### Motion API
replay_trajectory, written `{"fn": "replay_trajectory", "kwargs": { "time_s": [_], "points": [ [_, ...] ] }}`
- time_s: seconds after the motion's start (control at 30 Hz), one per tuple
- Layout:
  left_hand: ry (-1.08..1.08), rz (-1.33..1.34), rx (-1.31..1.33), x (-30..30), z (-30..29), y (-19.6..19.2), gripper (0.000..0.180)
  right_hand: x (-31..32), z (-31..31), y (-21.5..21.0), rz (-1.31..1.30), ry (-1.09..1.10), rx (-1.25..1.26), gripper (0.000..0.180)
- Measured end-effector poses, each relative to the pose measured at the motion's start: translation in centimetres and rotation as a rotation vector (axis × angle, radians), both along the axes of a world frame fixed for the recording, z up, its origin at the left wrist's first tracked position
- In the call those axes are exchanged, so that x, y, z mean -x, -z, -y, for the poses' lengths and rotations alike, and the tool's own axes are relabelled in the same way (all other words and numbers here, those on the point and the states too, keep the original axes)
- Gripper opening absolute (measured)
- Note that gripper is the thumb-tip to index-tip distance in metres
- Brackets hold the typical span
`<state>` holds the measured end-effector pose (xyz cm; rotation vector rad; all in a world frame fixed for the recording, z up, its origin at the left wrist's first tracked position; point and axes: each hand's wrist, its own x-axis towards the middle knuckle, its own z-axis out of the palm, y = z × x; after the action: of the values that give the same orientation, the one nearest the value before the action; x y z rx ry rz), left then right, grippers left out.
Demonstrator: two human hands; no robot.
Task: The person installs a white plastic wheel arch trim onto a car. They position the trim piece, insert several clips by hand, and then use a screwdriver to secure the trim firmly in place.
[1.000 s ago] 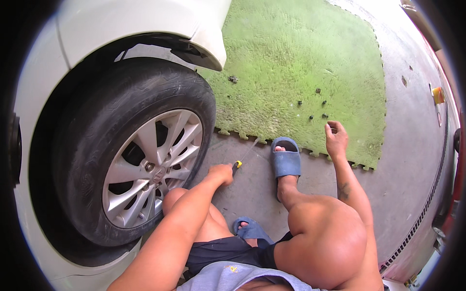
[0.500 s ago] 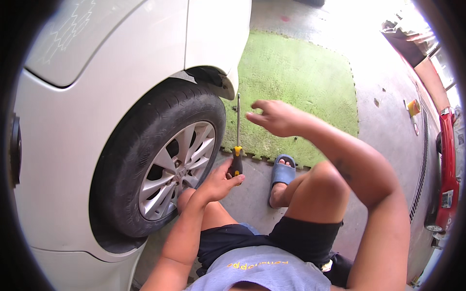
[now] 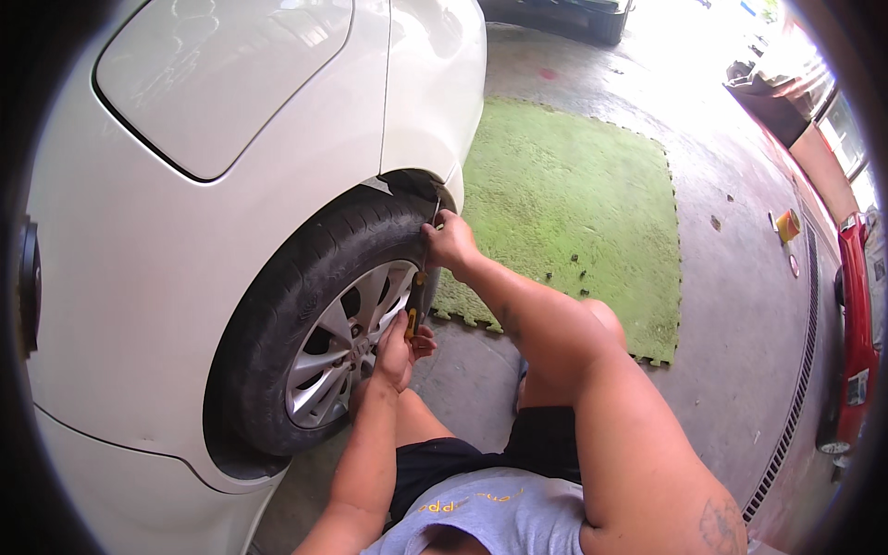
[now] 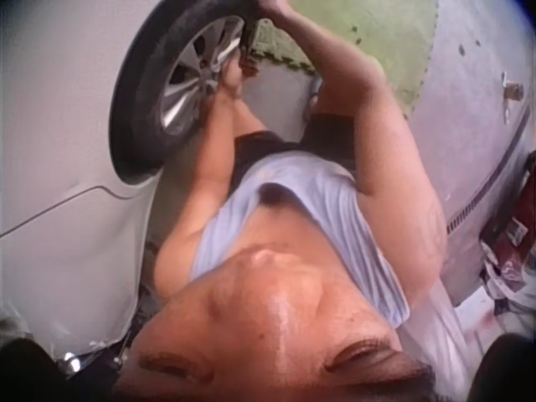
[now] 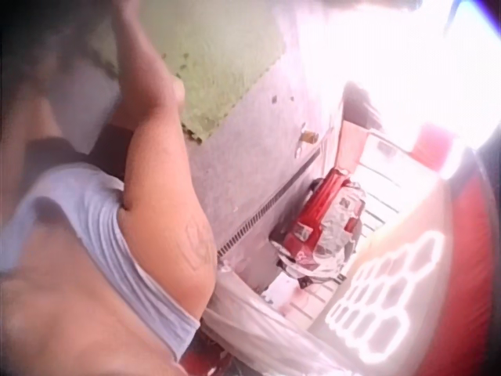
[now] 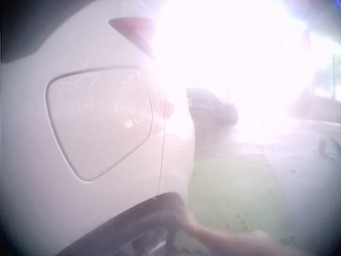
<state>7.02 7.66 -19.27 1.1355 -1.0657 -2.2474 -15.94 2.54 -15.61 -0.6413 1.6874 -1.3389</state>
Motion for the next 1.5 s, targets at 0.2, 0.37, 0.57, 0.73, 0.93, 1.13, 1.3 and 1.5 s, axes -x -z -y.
{"fn": "replay_trajectory", "kwargs": {
  "time_s": [0.2,0.37,0.57,0.73,0.93,1.13,1.3,1.5],
  "points": [
    [0.022,0.021,0.052,0.2,-0.1,1.4,0.035,-0.1,0.1,1.2,-0.07,0.033,0.031,0.026],
    [0.029,0.032,0.027,1.3,-1.3,1.0,0.032,0.4,-0.4,1.6,-0.208,0.041,0.035,0.032],
    [0.003,0.018,0.032,0.7,-0.8,1.8,0.03,-0.6,-0.6,-0.5,-0.087,0.017,0.021,0.034],
    [-0.004,0.021,0.048,0.6,-0.6,1.9,0.029,-0.4,-0.5,-0.5,-0.058,0.022,-0.002,0.036],
    [-0.002,0.034,0.072,0.4,-0.3,1.4,0.032,-0.4,-0.4,-0.5,-0.059,0.019,0.005,0.038],
    [-0.037,0.084,0.123,0.5,0.5,1.5,0.026,-0.4,0.0,0.0,0.005,0.064,0.055,0.038],
    [-0.122,0.127,0.335,1.1,-0.5,0.7,0.022,0.0,0.1,-0.5,0.077,-0.039,0.02,0.039],
    [-0.198,0.232,0.674,2.6,-1.9,0.1,0.031,-0.1,0.2,-0.5,0.093,0.009,0.05,0.034]
  ]
}}
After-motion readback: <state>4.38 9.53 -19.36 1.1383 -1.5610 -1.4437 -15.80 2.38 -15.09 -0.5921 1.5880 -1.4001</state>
